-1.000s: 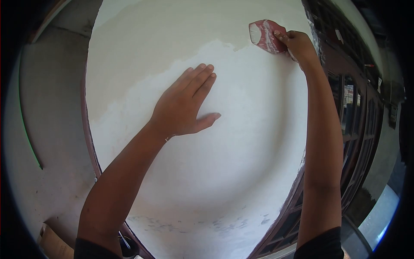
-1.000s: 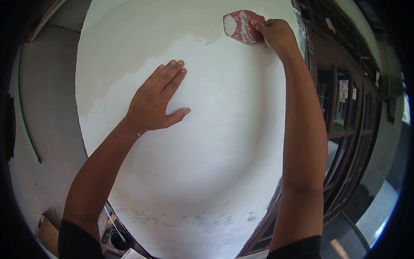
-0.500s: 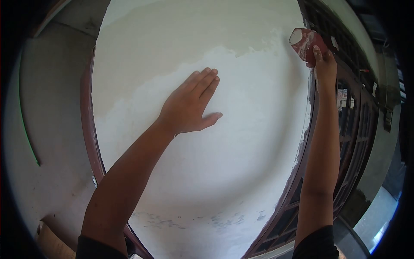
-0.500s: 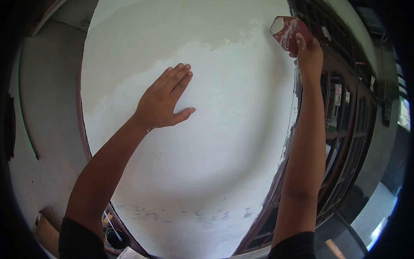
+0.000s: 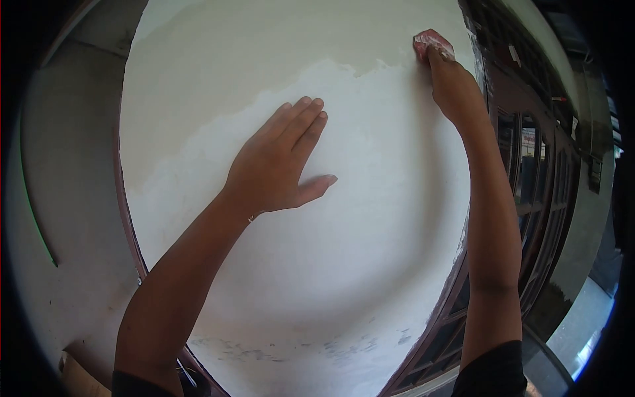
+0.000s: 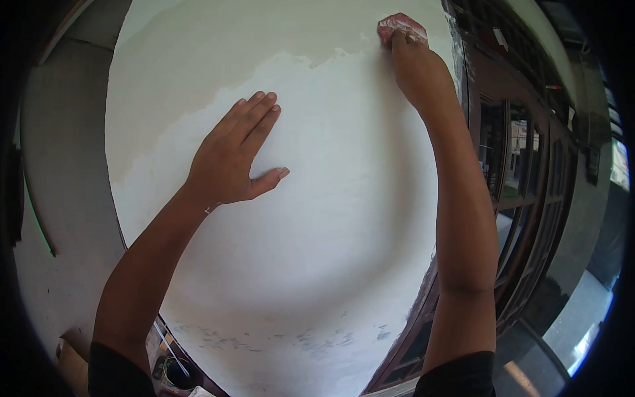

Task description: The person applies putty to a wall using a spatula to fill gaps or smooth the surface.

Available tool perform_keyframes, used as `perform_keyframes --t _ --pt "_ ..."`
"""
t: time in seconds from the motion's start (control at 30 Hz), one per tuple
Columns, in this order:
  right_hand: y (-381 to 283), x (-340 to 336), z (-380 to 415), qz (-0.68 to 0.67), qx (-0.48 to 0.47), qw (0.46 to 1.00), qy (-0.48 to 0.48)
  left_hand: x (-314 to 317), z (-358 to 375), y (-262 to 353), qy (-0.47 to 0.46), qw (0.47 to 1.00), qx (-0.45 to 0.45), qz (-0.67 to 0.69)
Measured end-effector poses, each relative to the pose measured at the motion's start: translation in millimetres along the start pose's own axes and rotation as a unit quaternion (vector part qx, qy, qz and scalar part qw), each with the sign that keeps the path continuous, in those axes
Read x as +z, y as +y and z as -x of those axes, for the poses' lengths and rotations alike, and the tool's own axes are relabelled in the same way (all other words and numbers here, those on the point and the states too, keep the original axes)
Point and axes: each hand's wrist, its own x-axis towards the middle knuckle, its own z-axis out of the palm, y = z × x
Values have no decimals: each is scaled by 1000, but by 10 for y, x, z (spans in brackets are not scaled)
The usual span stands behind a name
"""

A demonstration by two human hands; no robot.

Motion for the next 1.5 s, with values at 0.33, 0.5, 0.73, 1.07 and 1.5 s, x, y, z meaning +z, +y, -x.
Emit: perform_keyframes --t 0.33,0.5,0.73,1.07,1.5 --pt "-334 -352 550 -28 -8 1000 -7 -4 27 15 0 1000 2 9" --pt "-645 -957 1640 -210 176 961 -33 -135 425 399 -39 994 -73 77" --pt "-1911 -1736 4351 -534 345 740 -219 -713 2617 2279 -139 898 -361 209" --pt "-2344 -2656 5714 -659 470 330 -485 -2198 3916 4852 -185 543 -803 160" --pt "-2419 -3420 6168 -620 513 143 -577 -3164 3919 5675 -136 351 -922 90"
